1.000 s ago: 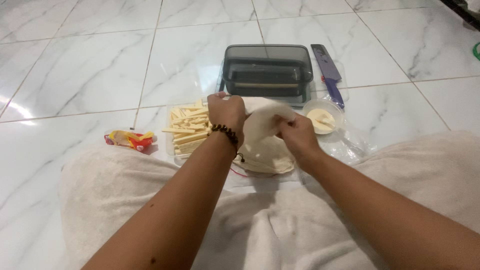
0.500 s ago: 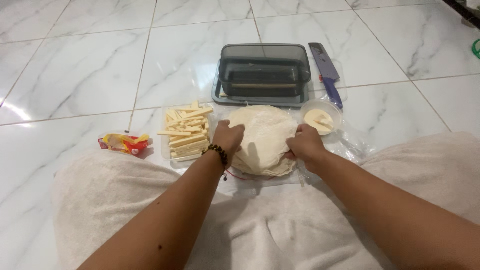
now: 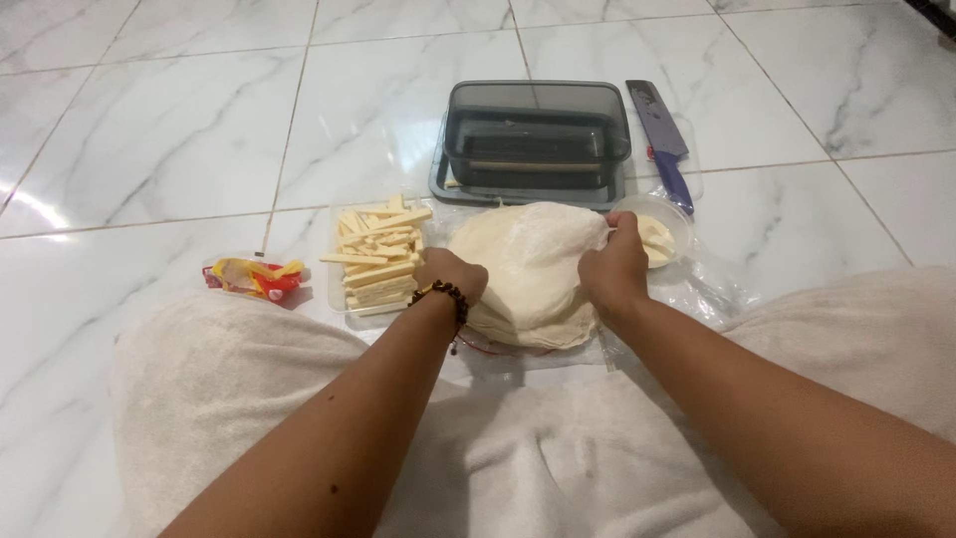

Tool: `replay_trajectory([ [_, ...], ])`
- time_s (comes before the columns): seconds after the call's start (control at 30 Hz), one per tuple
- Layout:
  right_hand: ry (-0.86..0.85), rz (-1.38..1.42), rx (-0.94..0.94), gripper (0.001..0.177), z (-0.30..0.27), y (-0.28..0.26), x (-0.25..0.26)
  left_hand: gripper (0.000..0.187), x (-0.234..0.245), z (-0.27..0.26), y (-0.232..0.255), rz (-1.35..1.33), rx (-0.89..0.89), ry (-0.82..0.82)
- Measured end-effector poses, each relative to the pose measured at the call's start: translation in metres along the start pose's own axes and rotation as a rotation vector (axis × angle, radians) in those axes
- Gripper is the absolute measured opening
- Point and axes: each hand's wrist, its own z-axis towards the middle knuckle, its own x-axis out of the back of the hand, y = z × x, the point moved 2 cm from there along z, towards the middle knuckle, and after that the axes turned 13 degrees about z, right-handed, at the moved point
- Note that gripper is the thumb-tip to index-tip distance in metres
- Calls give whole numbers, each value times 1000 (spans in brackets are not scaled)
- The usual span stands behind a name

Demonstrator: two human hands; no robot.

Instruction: The person sits on the floor and prepares cheese rolls by placing cheese sticks on thin dough sheets, rolling them into cylinders, and placing them in a container. The person repeats this process with multiple dough sheets and cheese sticks.

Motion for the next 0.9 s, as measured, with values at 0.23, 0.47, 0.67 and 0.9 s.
replay_trajectory([
  [0.23,23,293,-172,49,15,3,-1,54,-21,22,-6,-312,120,-167],
  [0.47,-41,801,-495,48,21,2,0,22,-41,28,-1,-602,132,-322],
  [0.67,-155,966,-508,51,19,-29,9,18,2,21,31,-687,-150,-84],
  [0.9,-50,786,-466,54,8,-27,15,56,22,20,33,-614,-180,-3],
])
